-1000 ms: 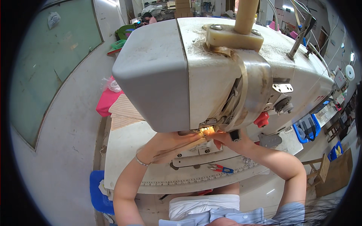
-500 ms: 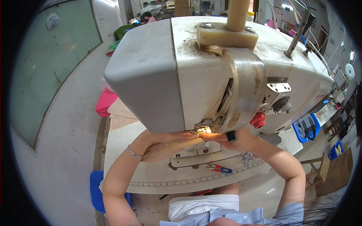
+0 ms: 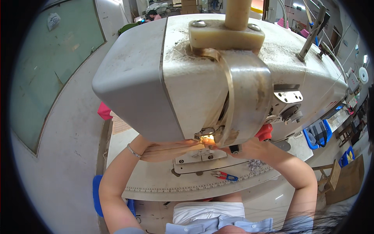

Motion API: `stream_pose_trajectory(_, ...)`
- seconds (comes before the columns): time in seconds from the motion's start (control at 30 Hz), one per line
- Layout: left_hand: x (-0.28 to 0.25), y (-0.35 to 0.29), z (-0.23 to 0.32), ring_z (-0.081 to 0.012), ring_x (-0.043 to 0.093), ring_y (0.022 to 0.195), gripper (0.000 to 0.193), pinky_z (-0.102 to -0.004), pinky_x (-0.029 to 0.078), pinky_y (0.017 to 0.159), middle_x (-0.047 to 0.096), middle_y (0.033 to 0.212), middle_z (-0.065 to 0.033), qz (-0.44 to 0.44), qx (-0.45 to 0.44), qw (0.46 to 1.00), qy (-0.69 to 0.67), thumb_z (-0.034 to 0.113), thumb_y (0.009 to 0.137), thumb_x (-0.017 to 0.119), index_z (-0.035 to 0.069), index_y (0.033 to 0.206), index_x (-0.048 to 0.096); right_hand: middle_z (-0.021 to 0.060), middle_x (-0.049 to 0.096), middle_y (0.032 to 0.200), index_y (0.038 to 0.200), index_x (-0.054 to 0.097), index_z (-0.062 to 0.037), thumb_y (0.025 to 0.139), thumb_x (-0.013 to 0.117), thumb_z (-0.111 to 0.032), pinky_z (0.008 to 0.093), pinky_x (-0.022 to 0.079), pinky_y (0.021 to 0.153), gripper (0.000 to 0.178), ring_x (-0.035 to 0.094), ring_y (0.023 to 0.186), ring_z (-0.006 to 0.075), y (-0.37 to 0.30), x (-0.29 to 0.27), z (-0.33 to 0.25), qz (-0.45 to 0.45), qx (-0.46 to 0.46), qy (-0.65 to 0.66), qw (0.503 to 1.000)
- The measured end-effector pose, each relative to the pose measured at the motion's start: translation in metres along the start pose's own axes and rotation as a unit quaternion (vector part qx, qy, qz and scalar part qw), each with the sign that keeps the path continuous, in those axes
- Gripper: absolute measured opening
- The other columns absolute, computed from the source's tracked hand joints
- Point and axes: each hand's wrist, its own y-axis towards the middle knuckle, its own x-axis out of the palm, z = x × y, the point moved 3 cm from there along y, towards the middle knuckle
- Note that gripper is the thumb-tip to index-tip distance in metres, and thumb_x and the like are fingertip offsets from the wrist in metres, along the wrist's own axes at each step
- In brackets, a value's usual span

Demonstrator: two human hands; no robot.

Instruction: The person prepares a sewing machine with thread using snips, then guides pleated fabric panels under the needle to sew them, trimming thread with the snips.

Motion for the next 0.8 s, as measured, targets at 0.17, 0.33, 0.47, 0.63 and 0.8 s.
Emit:
stream_pose_trajectory(0.17,-0.006,0.0,0.001,-0.0174,0.058,0.096,0.055,-0.0296,0.044,0.084,0.064,0.108,-0.0076,0.002,-0.032,0.998,0.057,0.05,0.079,0.068,0.007,0.112,0.063,0.0097,0.061,0.086,0.089,0.06,-0.0127,0.077,0.067,-0.021,0.0376,0.051,0.046,0.016,0.062,0.061,0.0262,-0.004,-0.006,0.002,-0.036,0.097,0.029,0.994)
stream_pose_trajectory(0.33,-0.008,0.0,0.002,-0.0176,0.056,0.1,0.057,-0.0306,0.043,0.088,0.062,0.111,-0.0076,-0.004,-0.045,0.996,0.078,0.051,0.078,0.068,0.008,0.115,0.061,0.0096,0.061,0.083,0.094,0.06,-0.0156,0.083,0.062,-0.026,0.0366,0.051,0.045,0.015,0.062,0.06,0.0268,-0.007,0.005,0.008,-0.023,0.087,0.03,0.995)
stream_pose_trajectory(0.47,-0.008,0.0,0.003,-0.0177,0.055,0.104,0.059,-0.0313,0.042,0.091,0.061,0.114,-0.0075,-0.013,-0.05,0.995,0.087,0.052,0.078,0.068,0.009,0.117,0.06,0.009,0.06,0.08,0.09,0.061,-0.0154,0.084,0.06,-0.027,0.0369,0.05,0.043,0.014,0.062,0.057,0.0257,-0.01,0.022,0.017,-0.042,0.063,0.002,0.997)
stream_pose_trajectory(0.63,-0.007,-0.002,0.006,-0.0179,0.054,0.108,0.062,-0.0322,0.041,0.095,0.06,0.118,-0.0074,-0.029,-0.054,0.994,0.089,0.053,0.077,0.068,0.01,0.12,0.058,0.0068,0.06,0.071,0.086,0.062,-0.0147,0.082,0.061,-0.026,0.0371,0.049,0.04,0.012,0.061,0.052,0.0249,-0.012,0.031,0.021,-0.049,0.059,-0.006,0.997)
stream_pose_trajectory(0.8,-0.007,-0.005,0.006,-0.0181,0.053,0.112,0.064,-0.0331,0.039,0.099,0.058,0.121,-0.0073,-0.051,-0.059,0.993,0.084,0.055,0.077,0.068,0.011,0.123,0.057,0.0054,0.058,0.065,0.083,0.062,-0.0131,0.081,0.062,-0.024,0.0371,0.049,0.04,0.011,0.06,0.049,0.0248,-0.009,0.027,0.019,-0.043,0.051,-0.021,0.998)
